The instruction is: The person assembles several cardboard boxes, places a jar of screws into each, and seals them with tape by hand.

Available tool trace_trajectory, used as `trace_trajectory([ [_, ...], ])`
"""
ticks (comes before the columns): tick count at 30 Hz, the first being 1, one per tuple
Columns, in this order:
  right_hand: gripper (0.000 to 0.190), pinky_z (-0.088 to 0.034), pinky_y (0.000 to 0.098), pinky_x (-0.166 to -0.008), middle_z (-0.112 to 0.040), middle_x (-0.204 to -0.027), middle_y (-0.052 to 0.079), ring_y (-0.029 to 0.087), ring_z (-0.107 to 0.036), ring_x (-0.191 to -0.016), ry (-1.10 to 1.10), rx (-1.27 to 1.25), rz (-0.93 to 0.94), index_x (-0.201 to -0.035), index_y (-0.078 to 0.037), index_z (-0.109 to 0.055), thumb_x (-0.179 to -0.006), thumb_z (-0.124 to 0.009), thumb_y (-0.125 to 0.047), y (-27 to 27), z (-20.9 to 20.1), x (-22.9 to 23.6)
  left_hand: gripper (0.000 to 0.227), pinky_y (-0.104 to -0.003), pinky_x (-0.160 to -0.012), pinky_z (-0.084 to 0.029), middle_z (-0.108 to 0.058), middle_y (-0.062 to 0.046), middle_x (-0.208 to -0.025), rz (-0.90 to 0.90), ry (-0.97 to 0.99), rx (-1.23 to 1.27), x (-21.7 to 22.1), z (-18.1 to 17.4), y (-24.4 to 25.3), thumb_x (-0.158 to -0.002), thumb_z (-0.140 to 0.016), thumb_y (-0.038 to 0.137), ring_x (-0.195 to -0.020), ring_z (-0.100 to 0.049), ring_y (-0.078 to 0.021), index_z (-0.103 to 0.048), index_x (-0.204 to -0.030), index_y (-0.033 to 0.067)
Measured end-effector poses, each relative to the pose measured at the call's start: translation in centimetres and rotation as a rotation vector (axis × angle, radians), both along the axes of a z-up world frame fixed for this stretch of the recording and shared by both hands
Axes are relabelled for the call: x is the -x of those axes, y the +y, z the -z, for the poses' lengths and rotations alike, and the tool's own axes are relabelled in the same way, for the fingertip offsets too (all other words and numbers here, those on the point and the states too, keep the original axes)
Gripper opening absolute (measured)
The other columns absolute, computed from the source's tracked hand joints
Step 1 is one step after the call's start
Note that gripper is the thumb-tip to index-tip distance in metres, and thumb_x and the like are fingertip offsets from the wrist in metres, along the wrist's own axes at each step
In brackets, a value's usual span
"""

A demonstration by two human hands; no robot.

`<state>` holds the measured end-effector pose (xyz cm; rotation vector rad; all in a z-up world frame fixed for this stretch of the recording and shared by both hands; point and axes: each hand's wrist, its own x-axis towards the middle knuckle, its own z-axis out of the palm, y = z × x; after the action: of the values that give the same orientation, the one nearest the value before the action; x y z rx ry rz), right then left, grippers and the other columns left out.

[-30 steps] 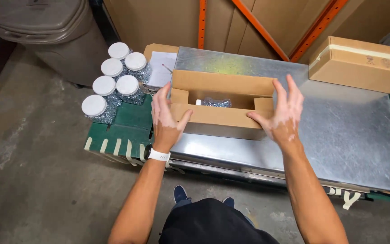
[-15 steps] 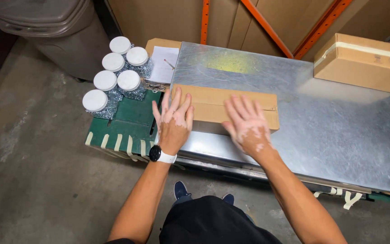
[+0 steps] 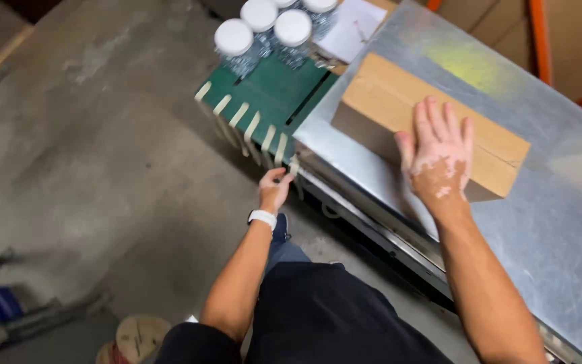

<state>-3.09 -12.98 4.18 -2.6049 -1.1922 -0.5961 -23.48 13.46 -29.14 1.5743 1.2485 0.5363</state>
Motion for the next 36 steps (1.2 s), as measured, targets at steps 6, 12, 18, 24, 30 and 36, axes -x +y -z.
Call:
trace_trajectory([
  [6, 0.055, -0.042, 0.0663, -0.118, -0.071, -0.165, 0.022, 0.050, -0.063, -0.147, -0.189, -0.018, -0.113, -0.161, 0.005, -0.074, -0.125, -0.070, -0.036, -0.6, -0.4, 0.9, 0.036, -0.034, -0.095, -0.057, -0.081, 0.005, -0.115, 0.186, -0.037, 0.245, 0.8, -2.7, -2.1, -0.095, -0.079, 0.048, -0.095, -0.072, -0.0165, -0.082, -0.117, 0.0193],
  [12, 0.056, -0.037, 0.0667, -0.122, -0.069, -0.166, 0.018, 0.045, -0.058, -0.151, -0.071, -0.012, -0.066, -0.166, -0.009, -0.070, -0.124, -0.063, -0.047, -1.0, -0.6, 0.3, 0.021, -0.039, -0.091, -0.058, -0.083, 0.000, -0.095, 0.364, 0.022, 0.108, 0.8, -5.0, -1.1, -0.091, -0.084, 0.046, -0.094, -0.076, -0.0227, -0.085, -0.097, 0.0254],
  [18, 0.047, -0.038, 0.0566, -0.115, -0.063, -0.159, -0.004, 0.027, -0.053, -0.147, 0.075, 0.093, 0.039, -0.155, -0.038, -0.073, -0.121, -0.049, -0.061, -1.1, -2.2, -1.6, 0.018, -0.024, -0.080, -0.059, -0.084, 0.000, -0.092, 0.874, -0.343, 0.229, 1.0, -31.0, -4.1, -0.093, -0.089, 0.019, -0.081, -0.067, -0.0042, -0.086, -0.109, 0.0114],
  [24, 0.047, -0.036, 0.0496, -0.099, -0.058, -0.124, 0.000, 0.029, -0.052, -0.121, 0.302, -0.056, -0.009, -0.102, -0.027, -0.082, -0.123, -0.045, -0.048, -0.4, -3.9, -2.3, 0.015, -0.024, -0.069, -0.063, -0.081, -0.006, -0.088, 0.945, -0.850, 0.183, -12.9, -37.7, -6.0, -0.097, -0.089, 0.016, -0.076, -0.073, -0.0067, -0.083, -0.109, 0.0100],
  [30, 0.055, -0.041, 0.0486, -0.098, -0.063, -0.113, -0.001, 0.029, -0.058, -0.112, 0.541, -0.161, 0.105, -0.100, -0.033, -0.086, -0.118, -0.045, -0.065, 0.9, -4.4, -3.5, 0.023, -0.031, -0.065, -0.069, -0.085, -0.019, -0.103, 0.644, -1.013, 0.445, -23.0, -30.9, -7.1, -0.107, -0.083, 0.024, -0.078, -0.085, -0.0255, -0.071, -0.116, 0.0060],
  [36, 0.029, -0.046, 0.0413, -0.096, -0.073, -0.103, -0.009, 0.022, -0.067, -0.109, 0.562, -0.357, 0.112, -0.085, -0.035, -0.081, -0.102, -0.076, -0.057, 3.5, -2.0, -2.3, 0.023, -0.034, -0.091, -0.070, -0.080, -0.012, -0.108, 0.478, -0.950, 0.522, -22.5, -32.2, -8.0, -0.108, -0.082, 0.021, -0.100, -0.085, -0.0264, -0.068, -0.119, 0.0054],
])
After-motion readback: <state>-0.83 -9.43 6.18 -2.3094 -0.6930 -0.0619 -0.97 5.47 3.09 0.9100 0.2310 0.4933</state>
